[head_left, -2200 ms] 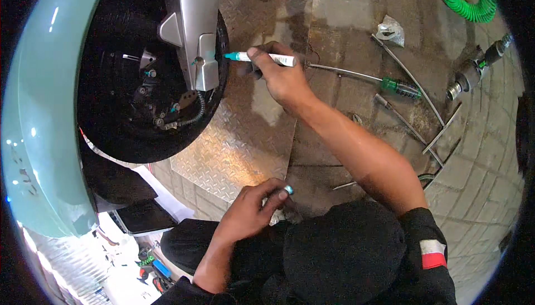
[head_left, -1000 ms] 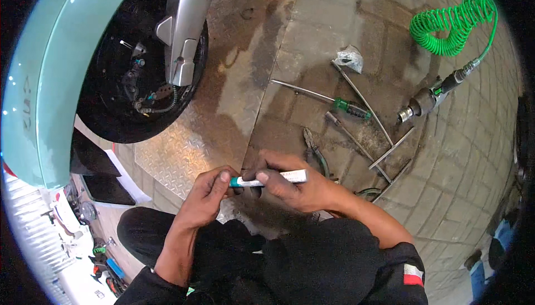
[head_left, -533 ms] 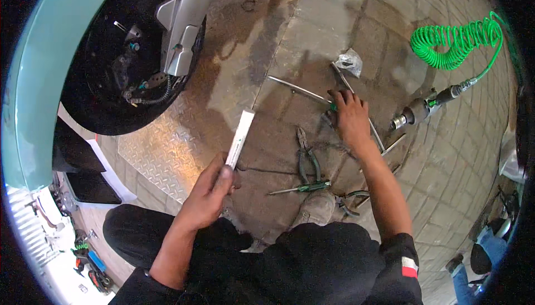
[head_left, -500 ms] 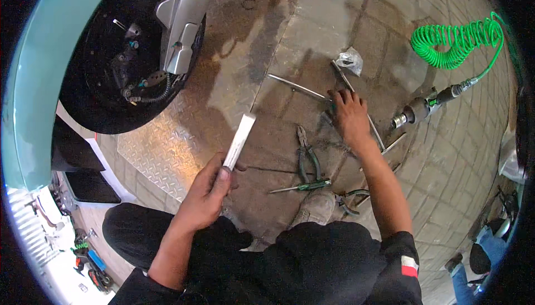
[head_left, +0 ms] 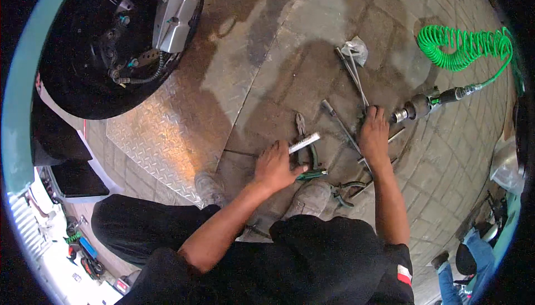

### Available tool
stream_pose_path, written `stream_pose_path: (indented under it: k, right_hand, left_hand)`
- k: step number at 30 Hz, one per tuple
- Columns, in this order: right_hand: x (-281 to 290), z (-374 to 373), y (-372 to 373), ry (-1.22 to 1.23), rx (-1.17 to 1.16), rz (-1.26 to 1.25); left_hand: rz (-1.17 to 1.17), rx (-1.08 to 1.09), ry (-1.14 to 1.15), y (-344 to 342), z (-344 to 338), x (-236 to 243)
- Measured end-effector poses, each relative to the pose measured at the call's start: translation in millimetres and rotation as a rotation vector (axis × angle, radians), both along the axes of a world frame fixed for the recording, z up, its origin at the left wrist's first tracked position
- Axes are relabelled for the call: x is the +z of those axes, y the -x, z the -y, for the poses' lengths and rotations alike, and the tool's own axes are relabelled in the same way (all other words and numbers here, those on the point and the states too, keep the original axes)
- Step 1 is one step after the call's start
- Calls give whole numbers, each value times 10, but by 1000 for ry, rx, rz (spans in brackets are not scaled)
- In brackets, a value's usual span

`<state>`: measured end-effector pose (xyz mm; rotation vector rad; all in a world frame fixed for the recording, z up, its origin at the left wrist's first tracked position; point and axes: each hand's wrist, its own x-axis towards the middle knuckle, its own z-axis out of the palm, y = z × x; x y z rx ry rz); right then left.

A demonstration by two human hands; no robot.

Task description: The person marks a component on the rear wheel assembly of a scooter with a marker, then uses a screwdriver and a socket wrench to work on the fasteners.

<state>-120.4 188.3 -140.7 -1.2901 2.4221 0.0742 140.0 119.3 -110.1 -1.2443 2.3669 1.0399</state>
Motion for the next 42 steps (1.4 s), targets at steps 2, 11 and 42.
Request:
stream_pose_path:
  k: [2,11,42]
  right_hand:
    - [-276,-326,118,120,43,-90]
    - [-20,-435,-135,113,-76,247]
    - [470,-1460,-791,-134,-42,410]
  left_hand:
    - [-31,14,50,105,-137,-5]
    - [37,285,3,284,-51,-171]
    - [-22,11,-456,-187,939,-296]
